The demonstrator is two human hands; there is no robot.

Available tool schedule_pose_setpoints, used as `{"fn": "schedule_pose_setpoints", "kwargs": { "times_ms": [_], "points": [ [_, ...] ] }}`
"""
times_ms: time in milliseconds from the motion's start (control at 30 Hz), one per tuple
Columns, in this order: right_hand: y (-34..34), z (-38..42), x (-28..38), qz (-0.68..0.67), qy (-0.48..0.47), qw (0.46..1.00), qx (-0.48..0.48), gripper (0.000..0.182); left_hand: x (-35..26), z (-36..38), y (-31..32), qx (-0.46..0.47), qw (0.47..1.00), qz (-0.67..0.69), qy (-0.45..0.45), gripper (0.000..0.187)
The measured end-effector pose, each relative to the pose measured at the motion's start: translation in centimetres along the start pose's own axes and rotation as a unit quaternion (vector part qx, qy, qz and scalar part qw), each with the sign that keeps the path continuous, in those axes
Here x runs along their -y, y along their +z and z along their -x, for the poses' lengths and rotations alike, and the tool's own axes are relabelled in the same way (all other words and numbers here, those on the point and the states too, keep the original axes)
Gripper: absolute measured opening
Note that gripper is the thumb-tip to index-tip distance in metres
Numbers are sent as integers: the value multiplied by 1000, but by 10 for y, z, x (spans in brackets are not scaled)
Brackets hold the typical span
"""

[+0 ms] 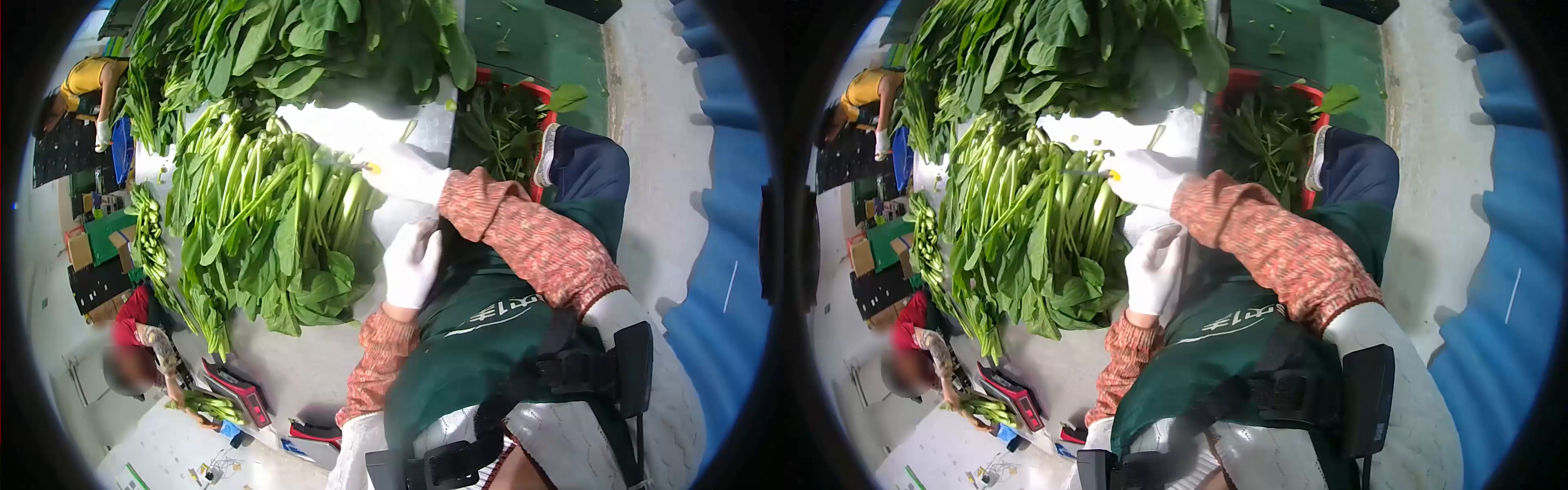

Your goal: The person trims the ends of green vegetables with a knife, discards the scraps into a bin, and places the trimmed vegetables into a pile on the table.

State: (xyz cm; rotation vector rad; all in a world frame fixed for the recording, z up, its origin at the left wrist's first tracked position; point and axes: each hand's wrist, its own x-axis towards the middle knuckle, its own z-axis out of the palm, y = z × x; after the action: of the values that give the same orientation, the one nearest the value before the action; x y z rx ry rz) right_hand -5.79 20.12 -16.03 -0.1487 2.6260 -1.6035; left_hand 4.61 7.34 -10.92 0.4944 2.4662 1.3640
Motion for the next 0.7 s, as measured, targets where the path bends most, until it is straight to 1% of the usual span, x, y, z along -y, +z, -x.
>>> {"fn": "schedule_pose_setpoints", "kwargs": {
  "times_ms": [33,67,100,167,200,233,300,333,367,433,467,500,533,567,600,633,667,700],
  "points": [
    [2,-2,12,44,-4,999,22,30,2,1,-10,-28,997,-65,43,22],
    [25,-3,-3,36,7,999,16,31,4,3,-19,-92,988,-111,59,16],
    [23,-6,-2,21,17,998,51,32,10,-1,-28,-151,963,-203,97,23],
    [11,-6,-5,-7,42,991,125,33,14,-6,-47,-177,932,-310,72,41],
    [-2,-6,3,-61,84,985,140,38,30,-6,-50,-181,912,-365,49,50],
    [-6,-2,8,-83,78,985,131,36,38,-10,-51,-183,910,-371,35,51],
    [-11,9,21,-124,62,984,112,34,41,-16,-55,-114,939,-319,-54,51],
    [-16,13,33,-150,23,983,103,34,39,-18,-58,-117,945,-304,-35,49],
    [-26,22,45,-132,3,987,90,29,38,-17,-61,-142,948,-284,24,45],
    [-46,34,62,-248,32,966,66,20,15,-15,-68,-156,967,-203,10,41],
    [-55,40,64,-136,13,990,35,22,3,-14,-71,-162,969,-187,19,40],
    [-64,46,65,-22,-8,1000,4,27,-6,-15,-71,-158,971,-178,9,41],
    [-74,52,72,45,-14,999,21,35,-15,-16,-70,-151,974,-170,-1,42],
    [-72,59,75,54,-11,998,18,37,-23,-17,-70,-142,977,-161,-8,42],
    [-72,64,79,68,-12,998,12,39,-30,-21,-68,-149,973,-175,8,43],
    [-74,69,80,86,-13,996,4,41,-27,-25,-66,-144,975,-167,15,44],
    [-74,74,81,91,-7,996,-2,39,-24,-25,-66,-136,978,-159,19,44],
    [-76,76,82,95,0,995,8,40,-21,-24,-66,-130,980,-151,21,44]
  ]
}}
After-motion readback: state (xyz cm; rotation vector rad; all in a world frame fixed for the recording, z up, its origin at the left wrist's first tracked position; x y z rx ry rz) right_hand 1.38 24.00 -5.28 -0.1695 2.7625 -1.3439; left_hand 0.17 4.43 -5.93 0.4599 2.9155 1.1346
